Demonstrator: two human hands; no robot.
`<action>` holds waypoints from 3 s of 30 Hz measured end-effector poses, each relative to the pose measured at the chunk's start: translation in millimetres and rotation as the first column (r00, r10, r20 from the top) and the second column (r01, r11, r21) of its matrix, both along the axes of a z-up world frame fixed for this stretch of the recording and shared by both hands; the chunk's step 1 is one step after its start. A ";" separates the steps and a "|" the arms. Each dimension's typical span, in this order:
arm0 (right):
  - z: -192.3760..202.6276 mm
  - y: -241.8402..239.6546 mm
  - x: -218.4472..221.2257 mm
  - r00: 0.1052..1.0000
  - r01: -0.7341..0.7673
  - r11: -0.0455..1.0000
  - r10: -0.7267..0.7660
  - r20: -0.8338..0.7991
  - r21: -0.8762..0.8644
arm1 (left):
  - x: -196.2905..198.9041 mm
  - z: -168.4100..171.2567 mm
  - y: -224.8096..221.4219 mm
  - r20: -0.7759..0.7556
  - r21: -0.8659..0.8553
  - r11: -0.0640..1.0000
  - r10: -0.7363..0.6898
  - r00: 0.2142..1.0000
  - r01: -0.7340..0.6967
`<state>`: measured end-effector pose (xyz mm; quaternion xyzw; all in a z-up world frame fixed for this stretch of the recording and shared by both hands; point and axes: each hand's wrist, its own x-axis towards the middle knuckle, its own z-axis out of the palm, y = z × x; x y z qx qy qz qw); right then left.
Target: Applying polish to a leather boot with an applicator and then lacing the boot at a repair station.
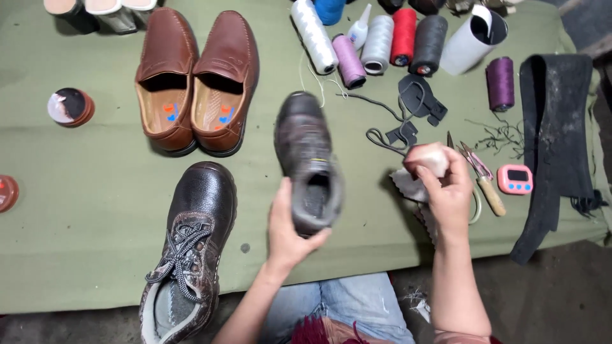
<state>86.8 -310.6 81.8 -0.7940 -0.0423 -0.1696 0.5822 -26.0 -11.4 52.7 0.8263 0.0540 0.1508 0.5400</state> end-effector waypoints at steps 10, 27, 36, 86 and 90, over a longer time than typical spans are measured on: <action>-25.4 -105.9 108.4 0.981 0.143 0.799 -0.193 -0.025 -0.584 | -11.1 -15.3 7.1 -0.050 0.077 0.997 0.028 0.998 -0.025; 11.6 30.4 -5.1 0.980 -0.159 0.907 0.192 0.047 -0.389 | -29.5 -41.8 -1.2 0.242 0.159 0.960 0.189 0.952 -0.231; -9.2 119.0 -20.6 0.812 -0.546 0.838 0.526 -0.252 -0.010 | -58.1 -33.2 -25.0 0.295 0.107 0.993 0.023 0.955 -0.057; 2.4 127.1 -53.7 0.895 -0.386 0.895 0.421 0.144 -0.222 | 54.1 26.5 37.0 0.172 0.304 0.942 0.093 0.981 -0.142; 6.9 127.7 -59.1 0.889 -0.406 0.892 0.436 0.142 -0.197 | 50.7 24.5 40.2 0.163 0.255 0.954 0.119 0.979 -0.159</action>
